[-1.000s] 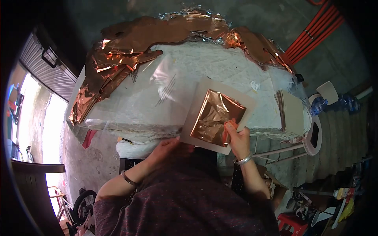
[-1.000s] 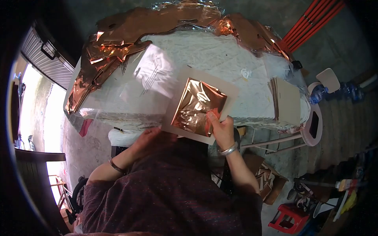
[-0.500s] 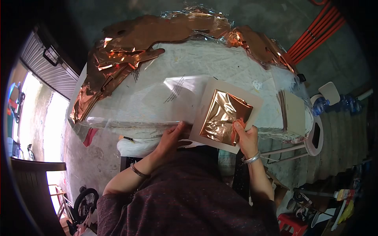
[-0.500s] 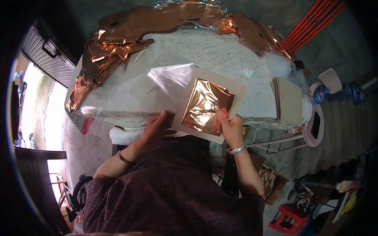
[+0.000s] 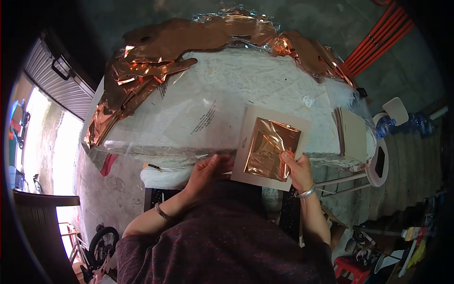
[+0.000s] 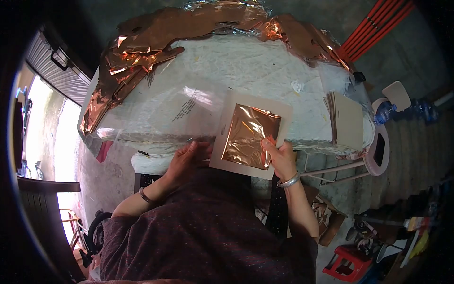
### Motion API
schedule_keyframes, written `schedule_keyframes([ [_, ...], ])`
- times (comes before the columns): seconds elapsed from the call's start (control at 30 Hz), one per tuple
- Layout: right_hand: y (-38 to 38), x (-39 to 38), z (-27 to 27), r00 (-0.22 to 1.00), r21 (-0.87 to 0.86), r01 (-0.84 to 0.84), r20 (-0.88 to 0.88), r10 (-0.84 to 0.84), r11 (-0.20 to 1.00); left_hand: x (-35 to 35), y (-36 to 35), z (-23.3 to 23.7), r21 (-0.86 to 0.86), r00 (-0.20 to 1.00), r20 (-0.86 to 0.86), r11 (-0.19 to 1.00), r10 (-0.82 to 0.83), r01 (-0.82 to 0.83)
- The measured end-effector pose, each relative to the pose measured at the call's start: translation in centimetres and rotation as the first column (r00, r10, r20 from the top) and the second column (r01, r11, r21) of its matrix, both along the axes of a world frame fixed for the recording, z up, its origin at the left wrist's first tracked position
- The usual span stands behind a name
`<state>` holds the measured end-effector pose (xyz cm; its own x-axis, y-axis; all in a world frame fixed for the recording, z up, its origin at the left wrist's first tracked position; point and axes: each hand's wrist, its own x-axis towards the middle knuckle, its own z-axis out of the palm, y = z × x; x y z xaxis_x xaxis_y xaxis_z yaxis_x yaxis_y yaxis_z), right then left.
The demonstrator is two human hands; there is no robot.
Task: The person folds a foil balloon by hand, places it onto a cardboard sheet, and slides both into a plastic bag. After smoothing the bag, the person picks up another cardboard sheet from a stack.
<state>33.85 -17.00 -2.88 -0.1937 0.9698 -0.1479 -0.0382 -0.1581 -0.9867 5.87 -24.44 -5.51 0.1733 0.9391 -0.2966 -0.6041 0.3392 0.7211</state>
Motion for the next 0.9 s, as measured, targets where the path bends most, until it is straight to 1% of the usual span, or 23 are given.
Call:
schedule_keyframes([
  [0.07,0.1,0.0,0.0,1.000,-0.016,-0.019,-0.015,0.019,1.000,0.0,0.0,-0.1,0.015,1.000,-0.001,1.000,-0.010,0.010],
  [0.13,0.1,-0.1,0.2,0.999,-0.069,-0.027,-0.044,0.024,0.997,0.0,-0.1,0.0,0.028,1.000,0.000,0.999,-0.016,0.016],
  [0.23,0.2,0.4,0.9,0.998,-0.086,-0.066,0.000,0.066,0.994,0.1,-0.2,0.1,0.016,1.000,0.007,1.000,0.000,0.000],
  [0.33,0.5,1.1,1.2,0.996,-0.132,-0.093,-0.015,0.092,0.987,0.3,-0.5,-0.1,-0.002,1.000,-0.008,1.000,-0.005,0.005],
  [0.4,0.6,1.1,1.1,0.996,-0.136,-0.091,-0.023,0.089,0.986,0.5,-0.7,0.1,-0.037,0.994,0.095,0.997,-0.060,0.063],
  [0.43,0.7,1.0,0.9,0.996,-0.139,-0.092,-0.033,0.088,0.986,0.5,-0.7,0.3,-0.037,0.994,0.096,0.997,-0.059,0.063],
  [0.47,0.6,0.8,0.8,0.995,-0.140,-0.093,-0.033,0.089,0.986,0.4,-0.8,0.6,0.012,0.991,0.089,0.995,-0.104,0.103],
  [0.5,0.4,0.4,0.6,0.997,-0.122,-0.065,-0.038,0.061,0.990,0.4,-0.8,0.7,0.061,0.986,0.078,0.988,-0.147,0.143],
  [0.53,0.3,0.0,0.4,0.999,-0.104,-0.037,-0.043,0.032,0.994,0.3,-0.8,0.3,0.061,0.986,0.078,0.988,-0.146,0.142],
  [0.6,-0.1,-0.5,0.6,0.999,-0.094,-0.022,-0.041,0.019,0.995,0.1,-0.9,-0.3,-0.078,0.991,0.106,0.993,-0.077,0.086],
  [0.63,-0.2,-0.7,0.7,0.999,-0.084,-0.007,-0.038,0.004,0.996,0.1,-0.9,-0.2,-0.081,0.992,0.107,0.993,-0.074,0.083],
  [0.67,-0.4,-0.8,0.8,0.999,-0.086,-0.010,-0.038,0.007,0.996,0.1,-0.9,0.1,-0.096,0.987,0.159,0.994,-0.032,0.048],
  [0.7,-0.5,-0.8,0.8,1.000,-0.045,-0.004,-0.001,0.004,0.999,0.1,-0.8,0.5,-0.111,0.978,0.211,0.994,0.008,0.016],
  [0.73,-0.6,-0.8,0.9,0.999,-0.003,0.003,0.037,-0.003,1.000,0.1,-0.9,0.6,-0.110,0.977,0.212,0.994,0.008,0.016],
  [0.8,-0.8,-0.7,1.3,0.999,-0.025,-0.014,0.030,0.015,1.000,0.2,-1.0,0.8,-0.108,0.961,0.275,0.994,0.020,0.010],
  [0.9,-0.9,-0.4,1.2,1.000,-0.055,-0.030,0.008,0.030,0.998,0.2,-1.1,1.1,-0.098,0.963,0.267,0.995,0.034,-0.008],
])
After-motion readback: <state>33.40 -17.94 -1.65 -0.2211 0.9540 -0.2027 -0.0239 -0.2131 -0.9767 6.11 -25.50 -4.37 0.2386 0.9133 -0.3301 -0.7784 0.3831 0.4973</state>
